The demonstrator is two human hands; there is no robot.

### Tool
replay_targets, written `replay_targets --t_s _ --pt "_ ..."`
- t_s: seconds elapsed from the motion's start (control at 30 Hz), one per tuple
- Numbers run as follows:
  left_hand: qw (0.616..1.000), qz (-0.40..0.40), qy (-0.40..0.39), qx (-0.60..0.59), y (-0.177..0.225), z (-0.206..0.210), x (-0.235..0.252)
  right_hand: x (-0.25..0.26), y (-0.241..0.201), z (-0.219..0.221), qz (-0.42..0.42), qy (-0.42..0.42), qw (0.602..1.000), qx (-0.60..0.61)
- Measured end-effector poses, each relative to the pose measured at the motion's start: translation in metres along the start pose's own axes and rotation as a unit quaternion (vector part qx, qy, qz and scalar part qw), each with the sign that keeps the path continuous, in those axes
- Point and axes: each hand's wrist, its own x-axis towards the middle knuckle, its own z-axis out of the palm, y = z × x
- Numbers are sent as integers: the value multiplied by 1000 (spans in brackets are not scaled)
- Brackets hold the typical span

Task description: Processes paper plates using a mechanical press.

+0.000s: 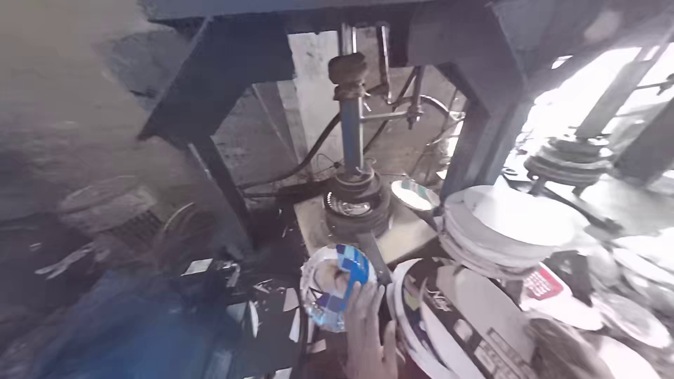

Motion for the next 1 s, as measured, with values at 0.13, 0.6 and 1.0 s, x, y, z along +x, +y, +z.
replay_targets --t_s 0.13,0.6,1.0 --pt "979 -59 -164 -106 28 34 10 -3 -28 -17 -12 25 935 355" --pt "904 -220 -69 -361 28 2 19 47 -102 34 -176 -90 901 387" --pt "920 -117 286 241 -113 -132 100 206 -215 127 -59 -92 936 334"
